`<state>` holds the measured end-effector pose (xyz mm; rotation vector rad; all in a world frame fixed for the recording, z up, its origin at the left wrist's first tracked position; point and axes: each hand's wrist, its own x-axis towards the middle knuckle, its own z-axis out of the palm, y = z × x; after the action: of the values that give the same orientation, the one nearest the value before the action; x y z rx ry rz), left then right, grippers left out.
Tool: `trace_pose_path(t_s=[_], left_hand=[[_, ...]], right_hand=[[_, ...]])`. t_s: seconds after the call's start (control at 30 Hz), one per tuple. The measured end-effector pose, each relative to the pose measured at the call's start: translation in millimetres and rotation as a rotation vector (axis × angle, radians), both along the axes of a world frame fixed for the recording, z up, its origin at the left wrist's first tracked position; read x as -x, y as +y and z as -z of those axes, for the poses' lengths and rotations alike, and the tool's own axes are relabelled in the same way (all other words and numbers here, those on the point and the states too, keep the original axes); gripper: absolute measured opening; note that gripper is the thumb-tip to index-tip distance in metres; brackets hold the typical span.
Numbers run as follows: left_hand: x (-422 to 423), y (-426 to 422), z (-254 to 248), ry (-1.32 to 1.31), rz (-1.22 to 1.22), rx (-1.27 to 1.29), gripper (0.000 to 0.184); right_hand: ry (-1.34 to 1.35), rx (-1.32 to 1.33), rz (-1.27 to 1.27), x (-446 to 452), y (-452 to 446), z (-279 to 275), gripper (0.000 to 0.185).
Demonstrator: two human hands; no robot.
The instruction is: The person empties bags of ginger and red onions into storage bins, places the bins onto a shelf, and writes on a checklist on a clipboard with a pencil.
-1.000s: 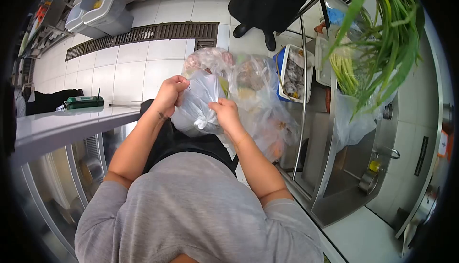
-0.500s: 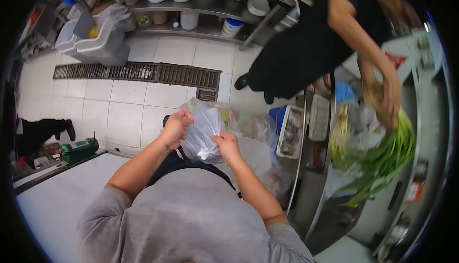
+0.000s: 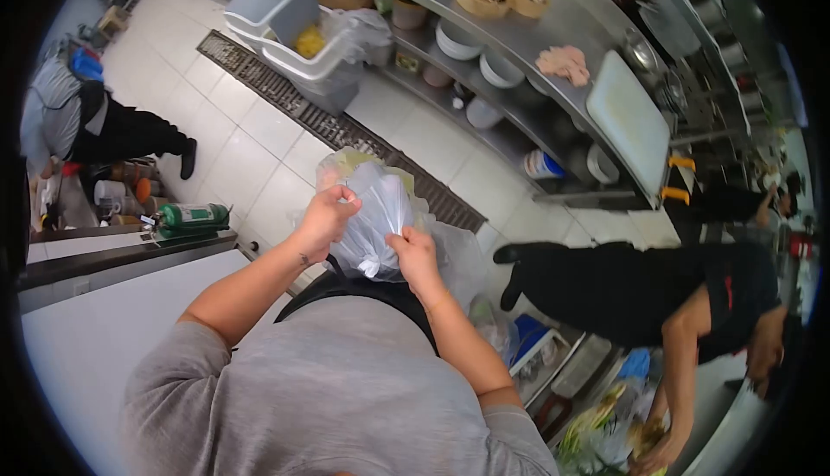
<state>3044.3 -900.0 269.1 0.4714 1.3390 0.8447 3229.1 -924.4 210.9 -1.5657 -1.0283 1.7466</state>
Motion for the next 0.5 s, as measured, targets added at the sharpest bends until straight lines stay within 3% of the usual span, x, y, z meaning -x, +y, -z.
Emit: trace_pose_path(t_s=[0.17, 0.3, 0.4, 0.5], left_hand=[[46.4, 45.6, -39.7, 0.026, -0.259, -0.031, 0.013], [99.1, 80.5, -53.7, 0.072, -0.515, -0.129, 0.012], [130.9, 76.0, -62.0, 0.018, -0.618, -0.16, 0.012], [177.2, 80.6, -67.6, -0.052, -0.745, -0.227, 0.011]], right_hand=[[-0.029, -0.172, -0.359, 43.1, 106.5, -26.0, 0.014], [-0.049, -0.282, -0.591, 113.0, 186.4, -49.0, 0.033], [0.079, -0.292, -0.699, 152.8, 209.0, -58.8, 0.033], [0.041, -0.292, -0.807, 209.4, 235.2, -78.9, 0.022]])
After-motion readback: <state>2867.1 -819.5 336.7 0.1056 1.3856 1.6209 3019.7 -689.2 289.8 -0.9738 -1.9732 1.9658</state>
